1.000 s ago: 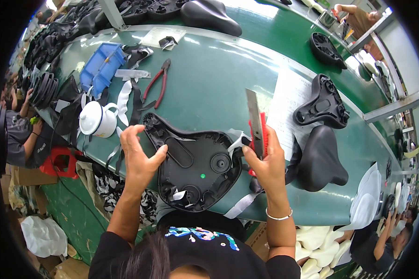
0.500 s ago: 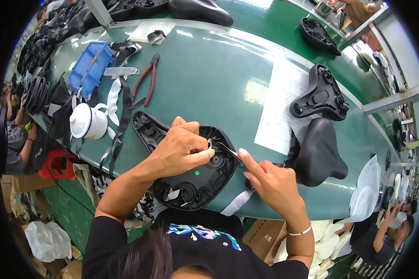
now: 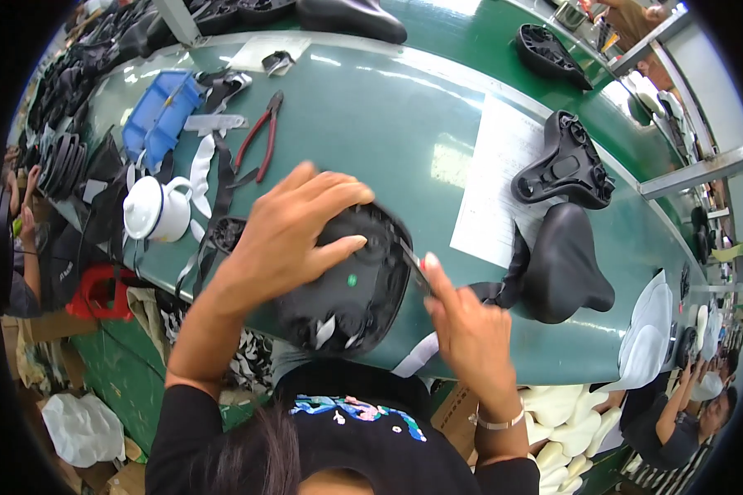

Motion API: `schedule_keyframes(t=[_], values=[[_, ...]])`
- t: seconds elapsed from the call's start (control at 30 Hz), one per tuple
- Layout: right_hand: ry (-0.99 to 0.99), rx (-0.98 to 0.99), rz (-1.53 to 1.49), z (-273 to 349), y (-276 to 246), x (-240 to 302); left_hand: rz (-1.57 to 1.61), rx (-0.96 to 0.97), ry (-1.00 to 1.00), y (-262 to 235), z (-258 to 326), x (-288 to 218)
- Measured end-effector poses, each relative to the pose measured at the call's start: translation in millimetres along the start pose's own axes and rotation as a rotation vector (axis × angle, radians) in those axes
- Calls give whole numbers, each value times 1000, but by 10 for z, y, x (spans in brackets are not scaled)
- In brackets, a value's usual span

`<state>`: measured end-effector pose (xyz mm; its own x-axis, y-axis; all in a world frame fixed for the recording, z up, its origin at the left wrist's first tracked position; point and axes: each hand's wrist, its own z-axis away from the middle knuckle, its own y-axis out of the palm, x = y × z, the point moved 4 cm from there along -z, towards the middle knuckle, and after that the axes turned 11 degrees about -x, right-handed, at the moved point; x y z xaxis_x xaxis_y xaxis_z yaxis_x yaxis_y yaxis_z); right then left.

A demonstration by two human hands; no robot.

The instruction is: The recorder is trimming excess material and finishing the assembly of bicycle seats on a factory production line.

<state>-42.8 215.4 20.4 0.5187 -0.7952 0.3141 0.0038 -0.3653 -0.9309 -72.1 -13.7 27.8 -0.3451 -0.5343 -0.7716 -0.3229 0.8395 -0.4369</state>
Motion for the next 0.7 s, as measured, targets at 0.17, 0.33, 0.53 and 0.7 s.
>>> schedule_keyframes(t=[0.17,0.33,0.53,0.7], values=[[-32,-94,255,15,164,190,-412,-152,424,128,-257,101],[-31,30,222,117,12,259,337,-351,-393,-72,-162,498],[-392,178,46,-845,-132,-158,619,-85,-638,-179,612,184],[-631,171,163,-827,-145,43,475,17,-231,-681,710,-6]])
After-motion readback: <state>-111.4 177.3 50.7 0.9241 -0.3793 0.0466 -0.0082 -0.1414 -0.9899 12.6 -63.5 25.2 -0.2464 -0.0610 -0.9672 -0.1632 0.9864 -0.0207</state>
